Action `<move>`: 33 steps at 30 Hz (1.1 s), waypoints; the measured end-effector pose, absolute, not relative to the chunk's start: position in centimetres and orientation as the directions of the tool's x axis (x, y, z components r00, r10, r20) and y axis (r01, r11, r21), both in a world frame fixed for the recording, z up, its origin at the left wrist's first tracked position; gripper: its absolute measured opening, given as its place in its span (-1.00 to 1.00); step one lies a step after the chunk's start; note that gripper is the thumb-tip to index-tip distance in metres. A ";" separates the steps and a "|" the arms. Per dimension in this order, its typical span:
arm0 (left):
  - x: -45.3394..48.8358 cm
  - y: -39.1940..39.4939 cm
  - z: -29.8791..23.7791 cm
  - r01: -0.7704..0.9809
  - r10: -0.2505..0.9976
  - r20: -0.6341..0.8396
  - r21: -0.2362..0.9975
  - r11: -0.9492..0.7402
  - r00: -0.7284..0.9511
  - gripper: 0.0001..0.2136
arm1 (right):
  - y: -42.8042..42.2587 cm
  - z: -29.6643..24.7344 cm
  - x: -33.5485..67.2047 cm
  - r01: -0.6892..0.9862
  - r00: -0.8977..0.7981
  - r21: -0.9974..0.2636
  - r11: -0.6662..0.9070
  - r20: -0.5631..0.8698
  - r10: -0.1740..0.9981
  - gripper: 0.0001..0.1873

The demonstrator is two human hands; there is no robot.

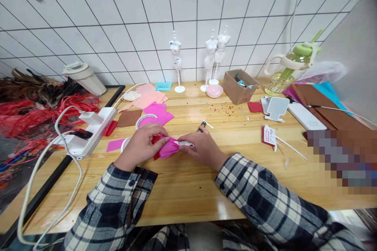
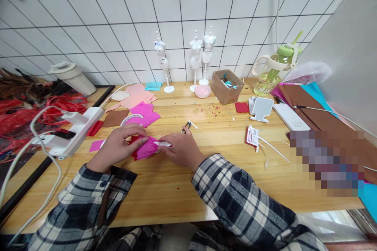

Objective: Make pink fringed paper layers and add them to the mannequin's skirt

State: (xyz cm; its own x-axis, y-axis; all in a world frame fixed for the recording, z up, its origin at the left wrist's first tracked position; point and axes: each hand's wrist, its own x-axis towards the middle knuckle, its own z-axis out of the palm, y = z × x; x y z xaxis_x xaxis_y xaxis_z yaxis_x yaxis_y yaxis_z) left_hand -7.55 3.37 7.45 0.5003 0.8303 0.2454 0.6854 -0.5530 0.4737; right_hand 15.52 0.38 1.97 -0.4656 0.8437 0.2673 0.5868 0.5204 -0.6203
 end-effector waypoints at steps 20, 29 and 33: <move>-6.8 3.7 6.1 0.724 0.957 0.201 0.625 -0.291 0.211 -0.72 | 0.4 1.3 15.1 0.600 -0.433 -0.623 0.502 0.276 0.858 -0.78; -14.0 4.7 7.4 0.733 0.962 -0.045 0.658 -0.174 0.268 -0.61 | 0.6 1.2 15.3 0.587 -0.392 -0.661 0.466 0.271 0.879 -0.75; -14.0 4.7 6.6 0.743 0.928 -0.117 0.637 -0.204 0.355 -0.54 | 0.9 1.0 15.5 0.588 -0.383 -0.675 0.447 0.254 0.888 -0.65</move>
